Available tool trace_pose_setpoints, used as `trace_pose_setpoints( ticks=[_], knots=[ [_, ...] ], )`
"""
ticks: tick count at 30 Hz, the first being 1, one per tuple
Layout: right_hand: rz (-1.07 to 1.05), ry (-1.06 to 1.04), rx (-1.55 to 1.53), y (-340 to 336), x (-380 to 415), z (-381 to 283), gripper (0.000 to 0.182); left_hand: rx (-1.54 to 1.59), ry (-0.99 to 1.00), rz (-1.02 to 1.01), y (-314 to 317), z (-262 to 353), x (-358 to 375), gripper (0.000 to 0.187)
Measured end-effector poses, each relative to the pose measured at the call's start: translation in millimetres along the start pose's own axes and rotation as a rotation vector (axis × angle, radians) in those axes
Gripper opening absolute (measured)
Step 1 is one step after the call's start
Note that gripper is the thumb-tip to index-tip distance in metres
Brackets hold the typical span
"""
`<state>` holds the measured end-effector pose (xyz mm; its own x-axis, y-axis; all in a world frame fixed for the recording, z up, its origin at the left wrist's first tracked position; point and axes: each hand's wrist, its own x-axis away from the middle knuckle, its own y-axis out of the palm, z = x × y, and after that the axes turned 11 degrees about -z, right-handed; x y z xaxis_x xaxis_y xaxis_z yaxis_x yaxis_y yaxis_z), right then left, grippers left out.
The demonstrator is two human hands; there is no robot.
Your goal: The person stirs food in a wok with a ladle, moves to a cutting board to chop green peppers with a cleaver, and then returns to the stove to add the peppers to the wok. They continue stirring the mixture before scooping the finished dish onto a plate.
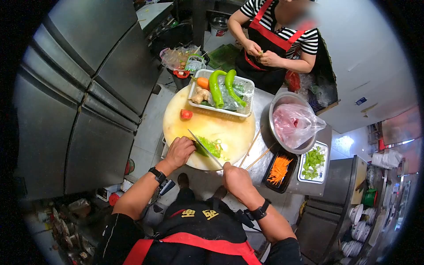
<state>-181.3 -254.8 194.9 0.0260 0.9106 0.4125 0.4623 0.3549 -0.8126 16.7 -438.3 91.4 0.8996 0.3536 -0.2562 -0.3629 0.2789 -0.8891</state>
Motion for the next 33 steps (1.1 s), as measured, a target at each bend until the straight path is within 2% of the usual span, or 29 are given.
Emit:
trace_pose_setpoints(
  ticks=[5,7,9,11,14,18,21,23,28,33],
  knots=[
    [0.009,0.006,0.001,37,-17,9,0.013,0.012,-0.082,-0.021,12,1,5,0.005],
    [-0.023,0.0,0.056,27,-19,2,0.01,0.024,-0.108,-0.018,10,7,8,0.004],
    [-0.03,-0.026,0.046,1,-13,-2,0.012,0.079,-0.112,0.112,9,9,2,0.006],
    [-0.115,0.011,0.046,-13,-5,-13,0.012,0.072,-0.134,0.086,12,6,6,0.007],
    [-0.043,-0.003,0.017,29,-19,-1,0.01,0.077,-0.14,0.069,17,4,9,0.009],
    [-0.083,-0.024,0.005,-1,-15,-9,0.011,0.093,-0.152,0.129,15,5,8,0.01],
    [-0.124,0.013,0.005,1,-13,-13,0.011,0.094,-0.175,0.109,16,3,11,0.011],
    [-0.102,0.011,0.005,26,-20,-5,0.012,0.086,-0.172,0.102,16,5,11,0.01],
    [-0.111,-0.052,-0.033,-3,-20,-5,0.017,0.131,-0.158,0.11,16,2,12,0.01],
    [-0.066,-0.069,-0.085,26,-42,8,0.019,0.147,-0.105,0.127,7,-4,9,0.012]
  ],
)
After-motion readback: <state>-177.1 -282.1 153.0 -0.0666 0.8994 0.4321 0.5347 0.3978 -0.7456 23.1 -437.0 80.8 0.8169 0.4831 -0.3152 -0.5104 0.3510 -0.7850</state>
